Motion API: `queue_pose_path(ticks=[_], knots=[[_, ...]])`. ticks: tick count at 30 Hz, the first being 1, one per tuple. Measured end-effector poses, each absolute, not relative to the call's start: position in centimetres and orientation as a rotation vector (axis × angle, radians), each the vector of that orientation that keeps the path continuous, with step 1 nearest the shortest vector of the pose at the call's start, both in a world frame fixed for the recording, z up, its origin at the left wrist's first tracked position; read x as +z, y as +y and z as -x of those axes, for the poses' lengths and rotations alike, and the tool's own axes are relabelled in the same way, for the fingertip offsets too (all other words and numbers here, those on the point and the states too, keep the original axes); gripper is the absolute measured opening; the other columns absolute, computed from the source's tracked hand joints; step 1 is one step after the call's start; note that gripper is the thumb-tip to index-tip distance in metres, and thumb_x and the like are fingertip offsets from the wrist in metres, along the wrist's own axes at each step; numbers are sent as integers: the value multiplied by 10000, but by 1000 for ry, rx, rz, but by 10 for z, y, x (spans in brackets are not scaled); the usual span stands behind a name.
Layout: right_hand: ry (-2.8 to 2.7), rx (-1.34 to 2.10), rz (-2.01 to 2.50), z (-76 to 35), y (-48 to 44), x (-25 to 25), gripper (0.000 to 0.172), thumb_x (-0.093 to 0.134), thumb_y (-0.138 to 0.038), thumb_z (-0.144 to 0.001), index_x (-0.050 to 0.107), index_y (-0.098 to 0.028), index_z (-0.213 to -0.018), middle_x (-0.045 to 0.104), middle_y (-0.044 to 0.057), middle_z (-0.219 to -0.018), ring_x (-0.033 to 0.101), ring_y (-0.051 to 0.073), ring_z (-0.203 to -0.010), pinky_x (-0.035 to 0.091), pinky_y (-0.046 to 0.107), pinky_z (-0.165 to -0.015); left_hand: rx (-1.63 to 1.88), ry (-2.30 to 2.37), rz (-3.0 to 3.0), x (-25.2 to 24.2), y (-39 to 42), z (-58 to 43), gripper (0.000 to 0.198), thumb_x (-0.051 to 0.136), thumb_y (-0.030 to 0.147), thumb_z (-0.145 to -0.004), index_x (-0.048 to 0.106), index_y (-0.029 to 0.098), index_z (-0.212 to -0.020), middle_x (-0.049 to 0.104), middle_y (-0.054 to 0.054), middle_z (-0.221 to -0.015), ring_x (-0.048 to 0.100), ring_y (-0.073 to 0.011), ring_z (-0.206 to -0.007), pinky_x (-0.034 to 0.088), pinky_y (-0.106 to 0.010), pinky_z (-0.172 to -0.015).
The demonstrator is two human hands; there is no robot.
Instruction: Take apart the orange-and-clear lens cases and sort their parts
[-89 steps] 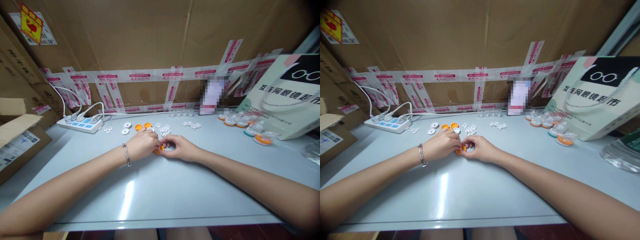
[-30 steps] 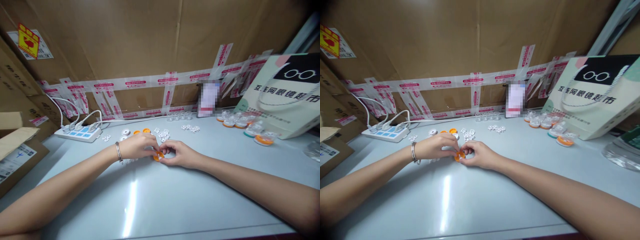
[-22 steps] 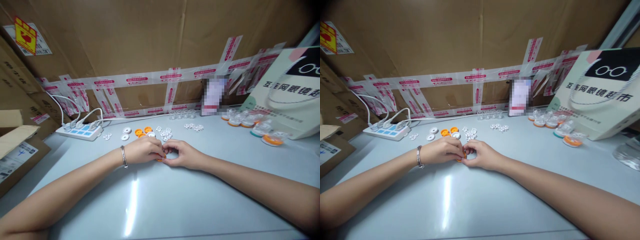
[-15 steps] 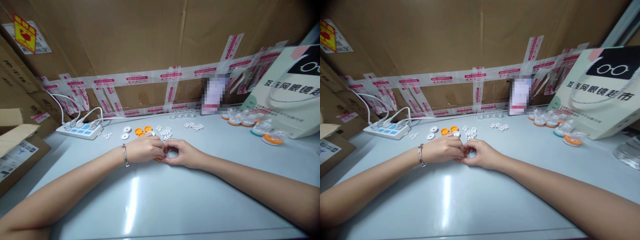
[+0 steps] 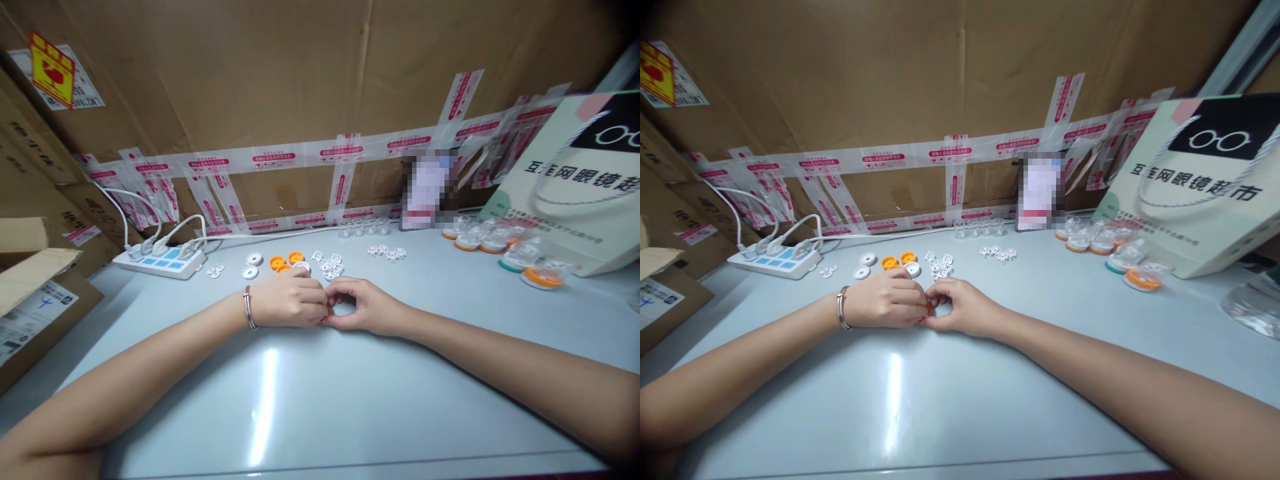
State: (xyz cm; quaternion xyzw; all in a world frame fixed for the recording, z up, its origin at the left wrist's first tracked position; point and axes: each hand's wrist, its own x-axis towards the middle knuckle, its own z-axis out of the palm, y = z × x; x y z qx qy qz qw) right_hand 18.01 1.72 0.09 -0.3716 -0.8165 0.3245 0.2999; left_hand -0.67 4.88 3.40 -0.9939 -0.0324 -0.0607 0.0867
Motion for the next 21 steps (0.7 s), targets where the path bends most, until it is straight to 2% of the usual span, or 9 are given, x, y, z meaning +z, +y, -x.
queue_pose_path(ticks=[4, 7, 12, 16, 21], knots=[[-2177, 864, 990, -181, 17, 0, 156, 652, -276, -656, 595, -166, -750, 535, 9, -729, 497, 123, -699, 419, 237, -675, -577, -211, 3092, 33, 52, 6, 161, 475, 219, -838, 623, 179, -790, 675, -35, -784, 577, -124, -718, 406, -278, -701], [-2150, 899, 980, -181, 17, -1, 197, 657, -265, -650, 615, -165, -815, 541, 11, -750, 512, 125, -718, 426, 241, -690, -711, -278, 3064, 49, 54, 18, 132, 503, 214, -824, 624, 173, -790, 665, -38, -751, 584, -122, -715, 419, -262, -677], [-2146, 911, 1015, -182, 17, -1, 224, 657, -280, -654, 629, -168, -846, 562, 22, -785, 516, 129, -730, 430, 256, -701, -457, -406, 2861, 73, 49, 67, 123, 497, 195, -831, 620, 187, -827, 667, -25, -776, 577, -125, -712, 398, -276, -687], [-2148, 926, 1019, -181, 16, 0, 225, 657, -284, -654, 628, -171, -846, 556, 20, -789, 511, 128, -731, 431, 258, -699, -272, -463, 2751, 61, 40, 109, 156, 454, 196, -858, 610, 191, -847, 660, -22, -768, 576, -124, -724, 384, -280, -702], [-2158, 918, 1040, -180, 16, 2, 222, 654, -266, -654, 625, -156, -845, 549, 25, -787, 507, 129, -732, 427, 262, -703, -257, -488, 2699, 43, 39, 128, 154, 445, 183, -864, 599, 187, -857, 656, -25, -794, 574, -128, -744, 384, -291, -731]])
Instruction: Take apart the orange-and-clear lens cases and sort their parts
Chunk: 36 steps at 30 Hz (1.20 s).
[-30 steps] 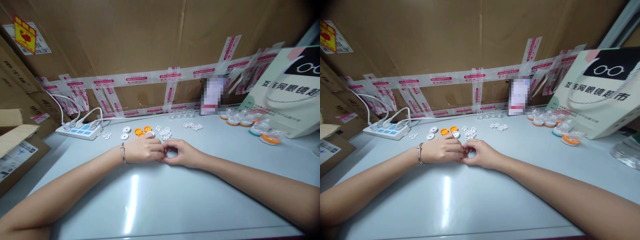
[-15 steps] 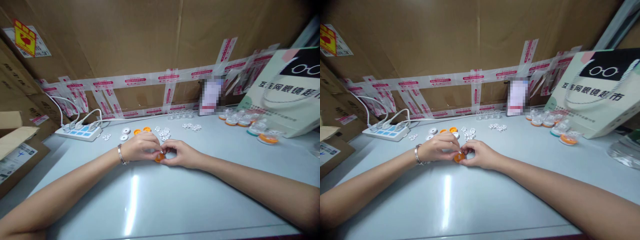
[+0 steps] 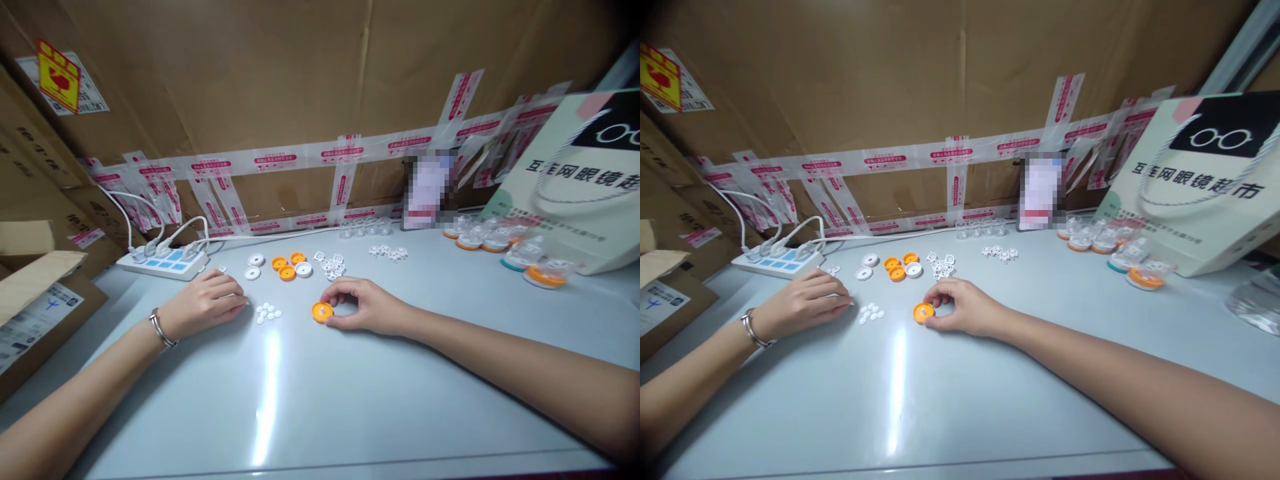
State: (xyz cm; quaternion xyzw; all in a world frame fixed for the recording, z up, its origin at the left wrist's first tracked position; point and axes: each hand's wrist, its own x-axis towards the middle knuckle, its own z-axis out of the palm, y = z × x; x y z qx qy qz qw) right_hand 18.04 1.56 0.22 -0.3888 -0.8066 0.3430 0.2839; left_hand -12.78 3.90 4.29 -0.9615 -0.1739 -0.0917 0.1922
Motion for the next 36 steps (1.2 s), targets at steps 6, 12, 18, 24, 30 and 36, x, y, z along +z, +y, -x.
queue_pose_path(ticks=[6, 12, 18, 24, 30, 36], knots=[[-2153, 915, 1041, -180, 15, 3, 217, 654, -259, -650, 622, -165, -844, 546, 21, -787, 511, 128, -730, 426, 260, -699, -288, -446, 2660, 39, 44, 114, 160, 439, 185, -877, 594, 182, -835, 656, -15, -791, 575, -120, -743, 376, -283, -728], [-2155, 921, 1046, -180, 14, 5, 205, 650, -245, -650, 624, -164, -837, 550, 22, -785, 513, 127, -728, 429, 258, -699, -316, -421, 2660, 36, 44, 110, 186, 415, 146, -883, 599, 178, -884, 661, -26, -796, 576, -133, -756, 372, -287, -709], [-2150, 906, 1026, -180, 15, 3, 209, 657, -249, -648, 632, -174, -841, 561, 21, -790, 521, 127, -725, 435, 255, -693, -367, -471, 2853, 39, 41, 109, 221, 401, 103, -868, 604, 186, -894, 670, -31, -833, 582, -126, -762, 388, -275, -697], [-2158, 882, 1034, -179, 15, 2, 220, 655, -266, -656, 638, -167, -852, 563, 24, -779, 518, 128, -717, 438, 260, -688, -561, -445, 2906, 51, 44, 75, 159, 456, 159, -860, 609, 161, -902, 658, -58, -800, 568, -145, -748, 412, -281, -678], [-2147, 883, 957, -180, 17, -2, 210, 649, -259, -667, 637, -178, -860, 552, 15, -765, 520, 119, -706, 447, 247, -683, -472, -470, 2945, 42, 40, 29, 176, 455, 237, -877, 622, 184, -870, 642, -32, -796, 555, -136, -750, 393, -260, -675], [-2148, 895, 960, -180, 17, -1, 217, 655, -267, -667, 633, -165, -858, 546, 21, -762, 516, 126, -711, 442, 251, -683, -481, -426, 2862, 28, 35, 20, 200, 434, 235, -892, 609, 184, -810, 634, -13, -756, 537, -119, -713, 365, -257, -674]])
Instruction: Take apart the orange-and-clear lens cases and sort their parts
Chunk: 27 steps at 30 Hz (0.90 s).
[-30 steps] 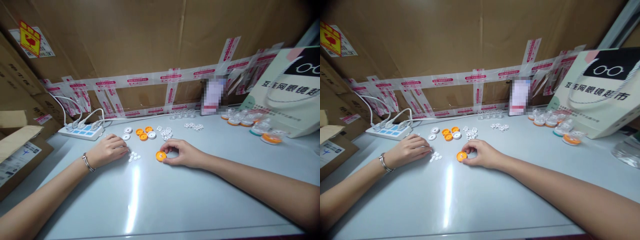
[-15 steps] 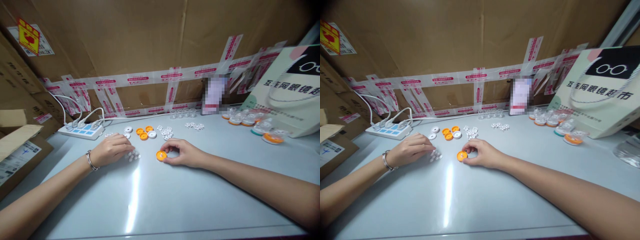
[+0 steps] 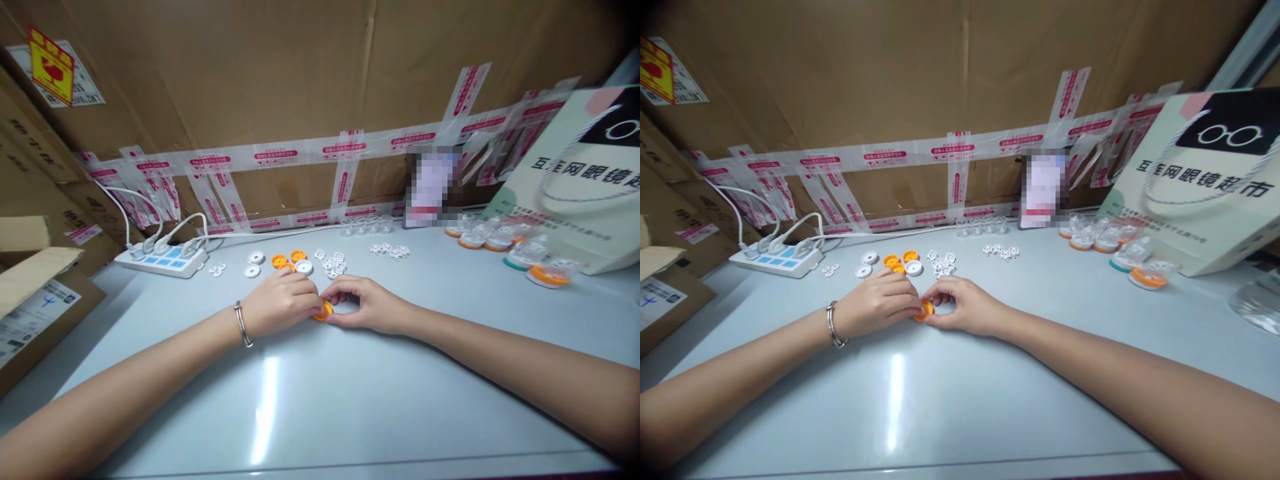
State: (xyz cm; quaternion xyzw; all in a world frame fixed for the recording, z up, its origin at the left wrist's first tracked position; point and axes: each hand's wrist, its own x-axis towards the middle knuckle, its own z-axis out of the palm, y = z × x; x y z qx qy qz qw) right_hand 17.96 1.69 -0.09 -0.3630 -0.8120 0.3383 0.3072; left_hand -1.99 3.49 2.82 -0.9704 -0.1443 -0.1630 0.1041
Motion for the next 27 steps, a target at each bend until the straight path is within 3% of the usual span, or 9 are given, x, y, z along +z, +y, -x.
queue_pose_path(ticks=[12, 27], knots=[[-2135, 946, 1015, -180, 16, 1, 232, 656, -282, -669, 633, -142, -853, 538, 25, -771, 507, 127, -723, 439, 256, -694, -438, -150, 2655, 27, 37, 22, 159, 395, 157, -904, 545, 160, -852, 636, -19, -764, 543, -121, -708, 345, -288, -644], [-2134, 945, 986, -180, 16, -2, 268, 639, -379, -688, 638, -159, -841, 558, 27, -781, 514, 128, -721, 442, 255, -680, -423, -16, 2537, 24, 39, 22, 172, 407, 129, -881, 538, 163, -775, 636, -17, -735, 549, -127, -678, 342, -308, -631]])
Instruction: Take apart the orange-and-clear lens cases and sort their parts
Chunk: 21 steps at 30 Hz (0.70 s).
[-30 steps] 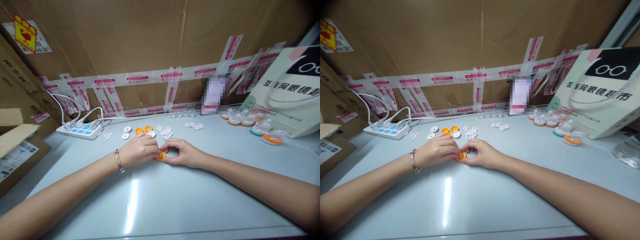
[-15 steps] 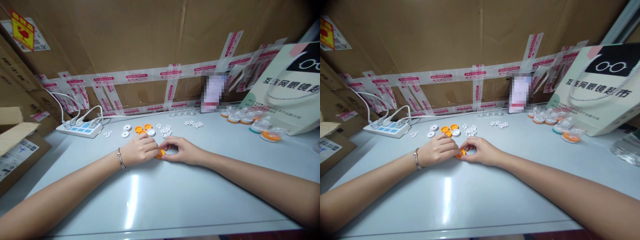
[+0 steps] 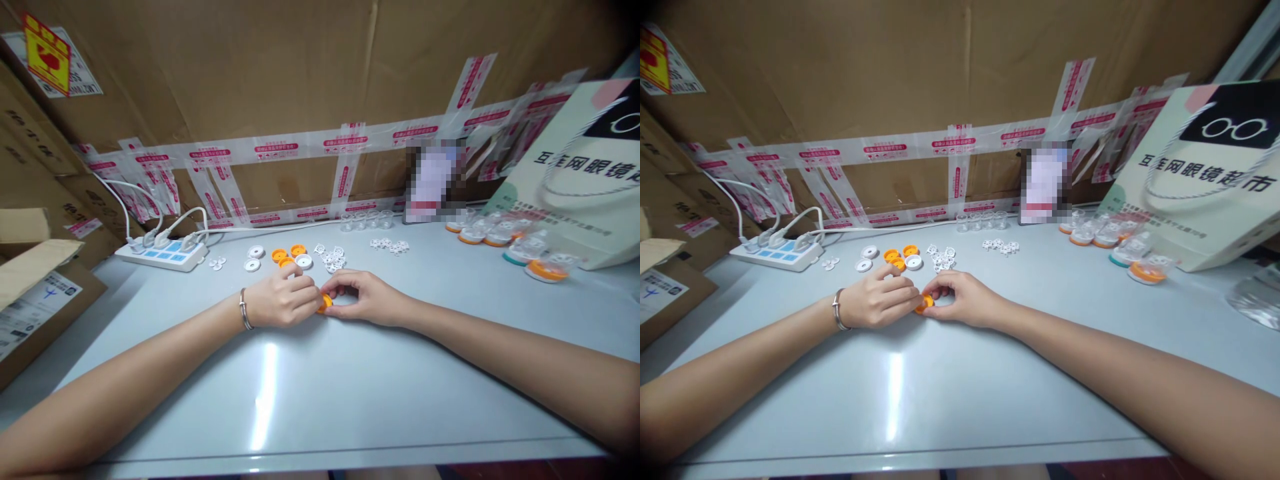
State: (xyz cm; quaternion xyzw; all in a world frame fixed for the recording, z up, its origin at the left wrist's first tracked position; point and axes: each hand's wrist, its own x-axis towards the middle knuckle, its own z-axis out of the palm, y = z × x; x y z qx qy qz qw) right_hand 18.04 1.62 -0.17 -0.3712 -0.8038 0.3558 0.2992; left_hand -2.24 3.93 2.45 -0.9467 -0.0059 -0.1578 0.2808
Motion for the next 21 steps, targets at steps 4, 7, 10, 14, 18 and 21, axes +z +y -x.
queue_pose_path(ticks=[4, 7, 10, 14, 18, 21], knots=[[-2133, 943, 994, -180, 16, -2, 278, 641, -386, -683, 637, -157, -841, 562, 27, -779, 519, 130, -724, 441, 255, -683, -433, -7, 2544, 24, 40, 22, 182, 396, 135, -886, 533, 163, -770, 637, -19, -728, 549, -127, -675, 336, -310, -629], [-2130, 948, 1008, -180, 16, -1, 285, 639, -387, -684, 636, -149, -840, 565, 31, -778, 520, 131, -725, 440, 255, -684, -456, 5, 2542, 24, 40, 21, 170, 407, 130, -879, 530, 155, -765, 641, -22, -727, 548, -130, -666, 335, -310, -624], [-2134, 944, 1012, -180, 15, 0, 285, 636, -392, -686, 634, -150, -838, 566, 32, -781, 517, 131, -726, 438, 254, -686, -474, -15, 2581, 25, 40, 20, 156, 410, 132, -880, 523, 156, -776, 640, -23, -729, 549, -130, -668, 336, -306, -632], [-2137, 932, 1021, -179, 15, 0, 280, 639, -402, -681, 635, -162, -826, 560, 24, -777, 513, 129, -721, 439, 250, -681, -531, -107, 2696, 24, 40, 19, 150, 408, 163, -887, 519, 165, -786, 632, -16, -710, 546, -118, -653, 338, -296, -651], [-2148, 931, 1021, -179, 16, -1, 260, 646, -356, -679, 639, -163, -854, 569, 25, -786, 517, 130, -728, 439, 251, -688, -639, -252, 2797, 18, 41, 19, 132, 443, 166, -856, 544, 174, -771, 643, -5, -709, 551, -108, -649, 352, -281, -672], [-2142, 938, 1031, -179, 16, -1, 244, 653, -307, -670, 639, -160, -864, 573, 27, -796, 524, 133, -739, 441, 252, -699, -728, -359, 2875, 15, 41, 19, 122, 464, 162, -830, 568, 176, -767, 645, -4, -698, 556, -105, -644, 366, -269, -678]])
